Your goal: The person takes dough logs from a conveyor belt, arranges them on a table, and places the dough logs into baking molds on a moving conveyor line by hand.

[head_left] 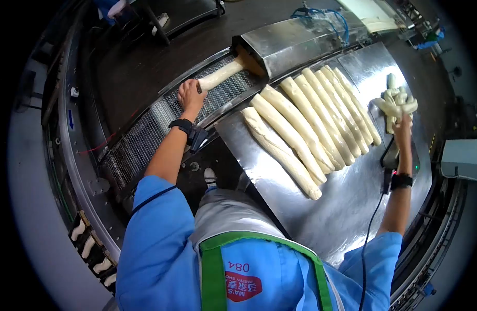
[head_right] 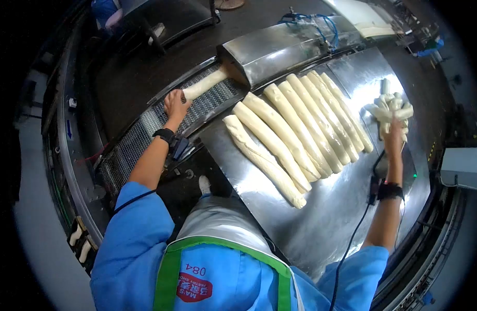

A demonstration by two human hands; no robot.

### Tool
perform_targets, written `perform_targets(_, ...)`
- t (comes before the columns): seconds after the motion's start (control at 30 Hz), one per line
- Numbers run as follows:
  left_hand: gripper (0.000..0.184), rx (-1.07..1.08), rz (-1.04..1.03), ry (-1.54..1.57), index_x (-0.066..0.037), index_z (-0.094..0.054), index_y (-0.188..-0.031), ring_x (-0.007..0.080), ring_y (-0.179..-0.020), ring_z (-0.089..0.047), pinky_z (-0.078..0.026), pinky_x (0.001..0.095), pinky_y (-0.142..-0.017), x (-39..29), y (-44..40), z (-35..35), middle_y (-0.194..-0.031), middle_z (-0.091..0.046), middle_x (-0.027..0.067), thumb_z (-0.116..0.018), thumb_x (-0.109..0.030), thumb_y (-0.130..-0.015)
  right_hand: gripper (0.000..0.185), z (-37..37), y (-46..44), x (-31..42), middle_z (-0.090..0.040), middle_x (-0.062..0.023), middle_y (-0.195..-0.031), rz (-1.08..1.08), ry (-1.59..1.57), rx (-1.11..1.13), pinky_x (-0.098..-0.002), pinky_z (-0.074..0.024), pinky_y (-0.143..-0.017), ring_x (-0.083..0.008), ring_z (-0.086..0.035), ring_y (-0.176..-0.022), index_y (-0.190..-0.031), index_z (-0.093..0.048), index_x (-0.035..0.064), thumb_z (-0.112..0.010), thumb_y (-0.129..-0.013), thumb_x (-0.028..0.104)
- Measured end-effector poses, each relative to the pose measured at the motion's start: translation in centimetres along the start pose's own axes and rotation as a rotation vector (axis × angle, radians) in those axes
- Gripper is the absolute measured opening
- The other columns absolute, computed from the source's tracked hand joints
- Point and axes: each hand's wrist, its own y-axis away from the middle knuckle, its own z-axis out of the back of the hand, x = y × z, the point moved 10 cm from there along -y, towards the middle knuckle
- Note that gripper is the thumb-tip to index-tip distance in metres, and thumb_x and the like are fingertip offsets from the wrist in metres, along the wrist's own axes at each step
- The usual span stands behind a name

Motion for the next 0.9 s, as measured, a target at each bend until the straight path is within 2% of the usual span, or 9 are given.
perform_targets(0.03,0.039,-0.142,-0.105,0.047,-0.01,-0.044,-0.096,0.0221,-0.101,-0.04,-0.032,0.0386,-0.084,-1.3,0.5,2.5,-0.102,-0.046,0.0096,-0.064,-0.016,-0.063,0.056,-4.7,1.1,0.5,-0.049,-0.0127,-0.106,-0.227,-0.281,0.361,-0.029,-0.0435,-0.072,-0.0201,-0.053,-0.086,-0.119,-0.036,0.0048,-0.057,-0.067,-0.002)
perform_targets(0.07,0.039,-0.143,-0.106,0.04,-0.01,-0.044,-0.096,0.0221,-0.101,-0.04,-0.032,0.0386,-0.084,-0.9,0.4,2.4,-0.102,-0.046,0.0096,-0.064,-0.016,-0.063,0.048,-6.4,1.7,4.0,-0.052,-0.0085,-0.1,0.063,-0.42,0.28,-0.0244,-0.0445,-0.065,-0.0139,-0.054,-0.077,-0.115,-0.041,0.0045,-0.056,-0.07,-0.001)
perform_targets(0.13,0.032,0.136,-0.07,0.719,-0.006,-0.041,-0.088,0.0199,-0.078,-0.05,-0.04,0.0321,-0.07,-0.1,-0.1,-0.4,-0.086,-0.051,0.0093,-0.062,-0.011,-0.065,0.042,-10.1,3.8,11.6,-0.052,-0.0087,-0.102,-0.044,-0.496,0.469,-0.0252,-0.045,-0.065,-0.0147,-0.054,-0.077,-0.113,-0.044,0.0058,-0.054,-0.073,0.0)
perform_targets(0.23,0.024,0.101,-0.169,0.798,-0.005,-0.036,-0.081,0.01,-0.07,-0.048,-0.041,0.0242,-0.062,-3.5,0.9,2.3,-0.076,-0.047,0.005,-0.054,0.002,-0.067,0.044,-14.4,6.1,23.4,-0.055,-0.0099,-0.096,0.037,-0.743,0.608,-0.0275,-0.0461,-0.066,-0.0171,-0.056,-0.077,-0.112,-0.045,0.0082,-0.056,-0.071,0.001)
perform_targets(0.43,0.017,0.444,-0.189,1.433,-0.009,-0.036,-0.075,0.0037,-0.065,-0.036,-0.035,0.0169,-0.055,-13.1,7.5,10.0,-0.072,-0.036,-0.0026,-0.05,-0.003,-0.066,0.081,-15.1,7.7,41.0,-0.036,-0.0171,-0.114,0.421,-0.811,0.399,-0.0345,-0.0405,-0.081,-0.0307,-0.047,-0.094,-0.127,-0.02,0.0151,-0.065,-0.061,0.006)
perform_targets(0.6,0.02,0.883,-0.341,1.686,-0.008,-0.033,-0.079,0.0067,-0.074,-0.036,-0.034,0.0199,-0.068,-19.1,14.3,15.6,-0.083,-0.037,0.0017,-0.049,-0.004,-0.069,0.02,-11.2,8.5,40.7,-0.054,-0.0094,-0.086,0.132,-1.226,0.355,-0.0275,-0.0404,-0.072,-0.0224,-0.053,-0.078,-0.092,-0.049,0.0042,-0.052,-0.073,0.008)
perform_targets(0.7,0.022,0.897,-0.549,1.572,-0.007,-0.034,-0.085,0.0095,-0.081,-0.04,-0.035,0.0228,-0.073,-20.3,16.1,16.4,-0.092,-0.041,0.0056,-0.05,-0.004,-0.07,0.014,-9.0,8.9,36.3,-0.054,-0.0021,-0.081,0.075,-1.38,0.337,-0.0263,-0.0408,-0.07,-0.0104,-0.049,-0.076,-0.087,-0.051,0.0044,-0.053,-0.075,0.011)
perform_targets(0.83,0.043,0.788,-0.043,1.546,-0.004,-0.031,-0.112,0.0146,-0.09,-0.045,-0.04,0.0277,-0.073,-17.7,14.2,8.9,-0.103,-0.043,0.0083,-0.051,-0.005,-0.074,0.024,-4.4,3.4,27.3,-0.054,-0.009,-0.095,-0.045,-0.998,0.337,-0.029,-0.04,-0.076,-0.0151,-0.05,-0.086,-0.098,-0.051,0.0012,-0.049,-0.079,0.015)
perform_targets(0.9,0.03,0.576,-0.271,0.971,-0.003,-0.042,-0.102,0.0167,-0.085,-0.049,-0.041,0.028,-0.069,-15.4,13.1,5.9,-0.089,-0.051,0.0058,-0.049,-0.005,-0.073,0.026,0.2,0.2,23.4,-0.057,-0.0053,-0.08,-0.006,-1.216,0.192,-0.0237,-0.0449,-0.058,-0.0117,-0.054,-0.068,-0.093,-0.054,0.0019,-0.058,-0.07,0.013)
